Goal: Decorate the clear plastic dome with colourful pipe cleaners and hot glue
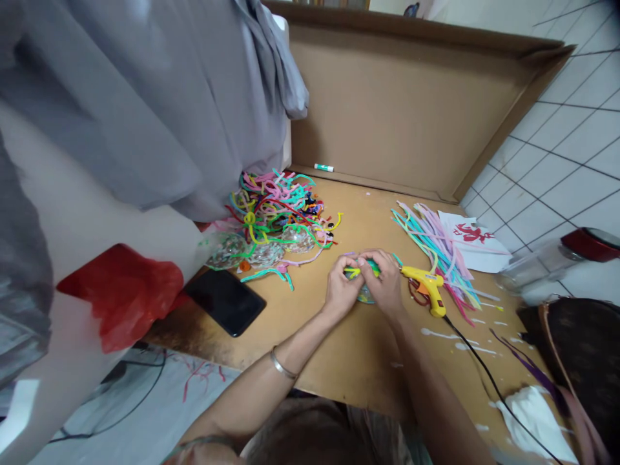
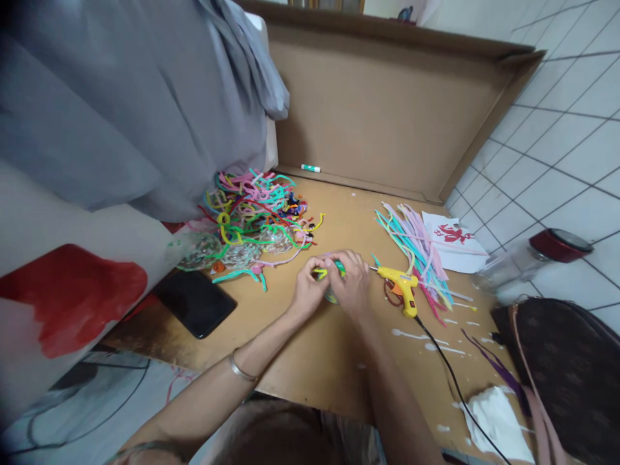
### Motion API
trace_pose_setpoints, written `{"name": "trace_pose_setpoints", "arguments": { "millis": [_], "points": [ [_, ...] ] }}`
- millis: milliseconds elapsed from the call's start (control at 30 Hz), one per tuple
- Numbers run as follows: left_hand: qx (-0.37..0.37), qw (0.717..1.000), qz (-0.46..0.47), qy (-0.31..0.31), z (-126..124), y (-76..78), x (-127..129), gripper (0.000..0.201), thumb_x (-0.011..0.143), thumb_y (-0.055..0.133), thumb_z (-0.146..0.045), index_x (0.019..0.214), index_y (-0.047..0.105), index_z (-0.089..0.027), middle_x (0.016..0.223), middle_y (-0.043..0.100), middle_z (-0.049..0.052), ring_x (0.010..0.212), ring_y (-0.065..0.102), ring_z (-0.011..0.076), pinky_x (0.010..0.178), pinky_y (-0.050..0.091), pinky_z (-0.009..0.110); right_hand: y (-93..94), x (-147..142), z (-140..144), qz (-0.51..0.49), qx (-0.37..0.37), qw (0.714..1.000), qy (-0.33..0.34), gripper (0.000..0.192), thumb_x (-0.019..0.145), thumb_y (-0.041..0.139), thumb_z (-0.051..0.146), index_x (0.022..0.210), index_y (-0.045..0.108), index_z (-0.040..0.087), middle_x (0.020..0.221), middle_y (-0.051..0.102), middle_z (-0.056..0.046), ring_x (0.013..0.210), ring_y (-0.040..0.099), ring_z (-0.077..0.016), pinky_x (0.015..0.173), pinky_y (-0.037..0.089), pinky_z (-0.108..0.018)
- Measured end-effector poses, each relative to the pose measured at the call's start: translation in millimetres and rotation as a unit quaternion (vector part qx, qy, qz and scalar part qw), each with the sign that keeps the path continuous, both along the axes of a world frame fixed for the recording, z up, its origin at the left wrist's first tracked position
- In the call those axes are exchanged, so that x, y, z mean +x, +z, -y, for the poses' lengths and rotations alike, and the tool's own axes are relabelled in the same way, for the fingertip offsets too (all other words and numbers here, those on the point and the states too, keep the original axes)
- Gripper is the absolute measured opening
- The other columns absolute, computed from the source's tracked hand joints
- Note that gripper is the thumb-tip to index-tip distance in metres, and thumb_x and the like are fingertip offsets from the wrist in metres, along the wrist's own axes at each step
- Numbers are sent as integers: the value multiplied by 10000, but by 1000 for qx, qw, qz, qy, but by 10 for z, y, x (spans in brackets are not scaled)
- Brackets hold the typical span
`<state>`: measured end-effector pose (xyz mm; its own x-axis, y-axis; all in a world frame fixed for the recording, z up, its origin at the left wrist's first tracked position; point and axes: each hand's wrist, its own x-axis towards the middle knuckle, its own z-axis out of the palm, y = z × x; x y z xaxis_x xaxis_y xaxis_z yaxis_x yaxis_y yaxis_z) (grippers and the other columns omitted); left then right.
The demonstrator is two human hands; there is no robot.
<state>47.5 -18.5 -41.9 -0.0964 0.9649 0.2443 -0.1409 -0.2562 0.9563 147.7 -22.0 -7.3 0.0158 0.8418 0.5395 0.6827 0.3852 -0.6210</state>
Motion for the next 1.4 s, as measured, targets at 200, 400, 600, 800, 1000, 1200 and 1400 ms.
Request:
{"name": "trace_pose_setpoints", "arguments": {
  "millis": [200,400,600,800,1000,1200,1400],
  "points": [
    [-11,999,29,-23,-36,34,-66,96,767,677,-259,736,626,-183,1010,711,75,1056,632,204,978,453,356,-6,60,-25,-108,-34,992,60,125,805,566,345,795,637,242,863,701,-44,901,624,-238,884,453,-397],
    [-18,999,46,-7,-43,84,-106,151,709,718,-230,826,647,-167,1014,705,89,994,646,206,944,467,354,-95,88,0,-209,-60,970,106,161,768,662,349,880,651,234,975,677,-54,990,623,-240,922,465,-397],
    [-24,994,101,-39,-29,38,-84,220,759,702,-323,899,645,-163,1003,698,81,961,637,188,917,468,325,-180,168,7,-170,-6,980,101,51,765,696,282,803,687,248,977,667,-42,980,623,-221,905,477,-404],
    [-34,984,162,-61,-74,24,-163,181,804,597,-329,881,650,-174,950,703,51,916,631,174,890,474,314,-176,170,5,-101,31,990,95,55,796,638,221,798,679,257,973,647,-39,979,617,-212,897,488,-398],
    [-38,982,158,-96,-94,-15,-218,229,660,577,-165,878,644,-176,973,712,40,989,633,185,948,456,332,-188,165,-17,-47,61,995,64,75,809,579,207,813,641,249,953,626,-50,971,612,-231,876,492,-408],
    [-19,984,122,-125,-35,6,-237,297,633,657,-107,919,616,-176,1105,687,72,1103,615,196,1015,431,345,-174,187,-32,-55,65,994,75,81,824,562,202,811,631,243,921,607,-47,937,611,-219,846,493,-384],
    [-7,990,85,-109,-30,19,-229,248,681,722,-173,918,650,-165,1194,625,110,1144,599,210,1041,427,365,-176,205,-11,-71,55,993,73,117,819,566,199,816,672,250,941,606,-46,952,616,-216,844,500,-376]
  ]
}}
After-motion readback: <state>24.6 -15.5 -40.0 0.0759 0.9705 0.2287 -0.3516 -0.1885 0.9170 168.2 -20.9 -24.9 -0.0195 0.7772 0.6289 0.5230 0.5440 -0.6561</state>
